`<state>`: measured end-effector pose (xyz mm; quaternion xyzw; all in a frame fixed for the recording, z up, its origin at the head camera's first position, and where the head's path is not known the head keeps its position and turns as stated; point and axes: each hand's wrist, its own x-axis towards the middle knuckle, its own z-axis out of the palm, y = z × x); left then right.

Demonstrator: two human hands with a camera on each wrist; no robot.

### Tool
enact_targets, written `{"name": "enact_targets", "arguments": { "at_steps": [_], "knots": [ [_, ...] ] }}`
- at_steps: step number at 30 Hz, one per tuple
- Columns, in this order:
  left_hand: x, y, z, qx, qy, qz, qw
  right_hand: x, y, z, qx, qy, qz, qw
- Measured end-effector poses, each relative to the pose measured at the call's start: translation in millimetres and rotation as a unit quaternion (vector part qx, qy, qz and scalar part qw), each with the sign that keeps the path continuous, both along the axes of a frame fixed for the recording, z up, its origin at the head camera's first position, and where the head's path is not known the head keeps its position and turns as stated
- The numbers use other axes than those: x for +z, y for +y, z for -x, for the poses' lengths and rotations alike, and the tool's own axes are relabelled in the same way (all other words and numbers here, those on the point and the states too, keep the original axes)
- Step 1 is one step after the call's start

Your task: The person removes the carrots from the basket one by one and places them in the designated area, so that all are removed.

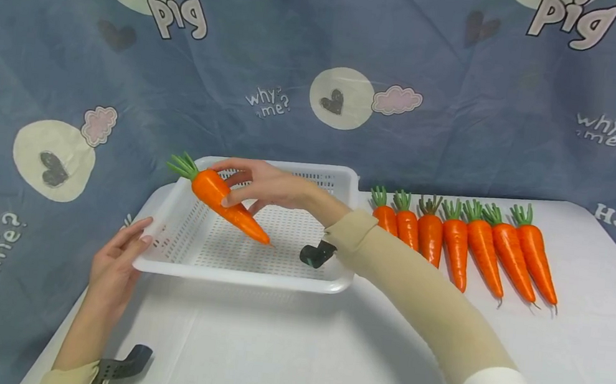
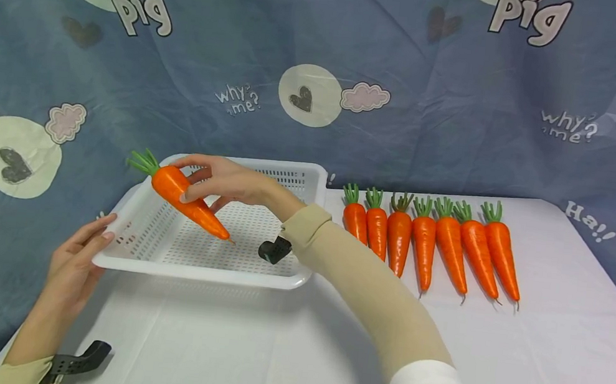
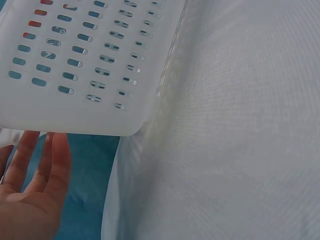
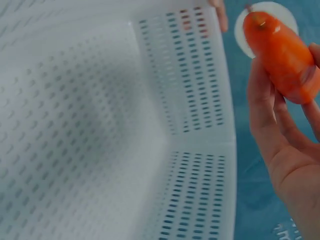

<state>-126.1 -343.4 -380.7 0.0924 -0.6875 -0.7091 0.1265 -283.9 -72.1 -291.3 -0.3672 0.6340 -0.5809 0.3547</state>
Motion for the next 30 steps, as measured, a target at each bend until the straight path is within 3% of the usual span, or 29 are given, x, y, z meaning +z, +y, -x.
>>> {"name": "enact_targets", "arguments": {
  "at_steps": [13,30],
  "knots": [
    [-2.2,0,-0.3,0.001,0.009,-0.004,1.0000,23.5,23,-10.1,-0.005,0.043,0.023,0.999],
    [-1.2,0,0.0,-0.002,0.009,-0.015,0.9998,25.7,68,-25.4,-0.038,0.066,0.068,0.995]
  ]
}}
